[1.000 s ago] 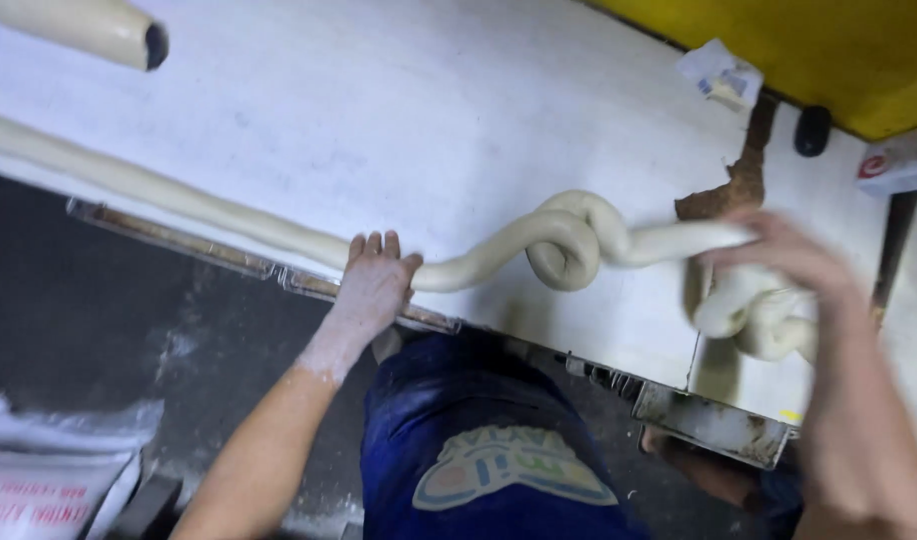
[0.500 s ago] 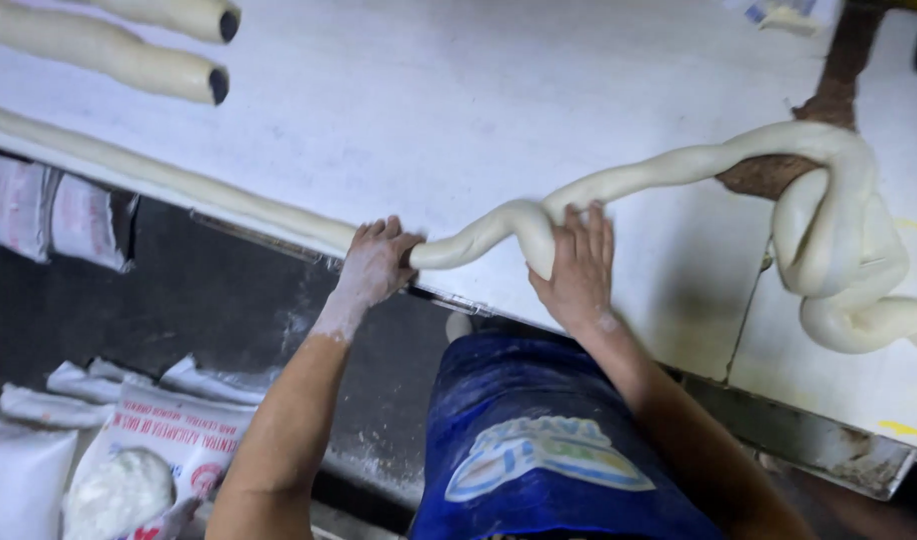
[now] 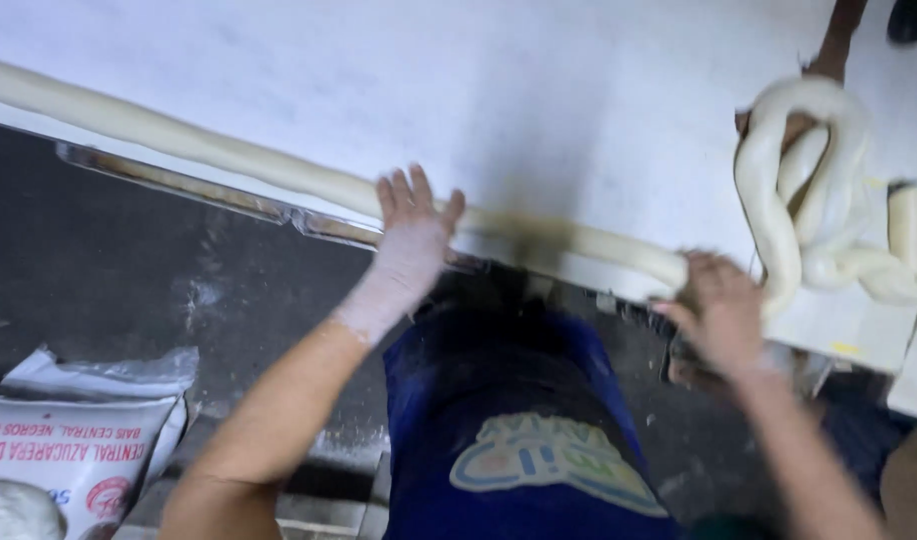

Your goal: Forming long cylinders of dough by rolling and stretching them on a floured work surface in a bakery.

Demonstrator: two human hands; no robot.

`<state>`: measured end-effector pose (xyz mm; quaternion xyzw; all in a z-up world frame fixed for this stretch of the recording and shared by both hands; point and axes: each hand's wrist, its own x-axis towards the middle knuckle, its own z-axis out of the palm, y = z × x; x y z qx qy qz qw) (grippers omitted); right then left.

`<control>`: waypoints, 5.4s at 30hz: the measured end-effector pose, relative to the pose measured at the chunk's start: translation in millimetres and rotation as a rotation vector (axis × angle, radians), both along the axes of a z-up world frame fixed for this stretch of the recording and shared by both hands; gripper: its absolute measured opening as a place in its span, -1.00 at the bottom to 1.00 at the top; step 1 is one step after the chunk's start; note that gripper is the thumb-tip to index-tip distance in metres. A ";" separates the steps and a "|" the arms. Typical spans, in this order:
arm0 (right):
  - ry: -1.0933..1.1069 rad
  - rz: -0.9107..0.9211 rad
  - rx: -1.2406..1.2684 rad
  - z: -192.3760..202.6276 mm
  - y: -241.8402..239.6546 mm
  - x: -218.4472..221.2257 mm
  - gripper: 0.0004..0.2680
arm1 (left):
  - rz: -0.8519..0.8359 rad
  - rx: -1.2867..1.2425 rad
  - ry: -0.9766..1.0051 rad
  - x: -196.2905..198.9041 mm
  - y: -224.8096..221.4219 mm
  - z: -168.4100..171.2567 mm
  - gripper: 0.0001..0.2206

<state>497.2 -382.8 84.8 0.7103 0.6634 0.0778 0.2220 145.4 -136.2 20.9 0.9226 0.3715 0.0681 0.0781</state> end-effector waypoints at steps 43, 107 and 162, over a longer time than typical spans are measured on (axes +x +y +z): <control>0.378 0.081 0.327 -50.5 -108.5 137.1 -0.57 | -0.233 -0.052 0.096 259.2 -178.7 -1.5 -0.55; 1.165 -0.687 0.985 -60.8 -138.7 163.8 -0.66 | -0.278 -0.359 -0.067 567.3 -47.3 28.4 -0.25; 0.978 -0.420 0.918 109.4 58.3 218.3 -0.53 | 0.489 -0.425 -0.629 188.4 -98.3 65.9 -0.13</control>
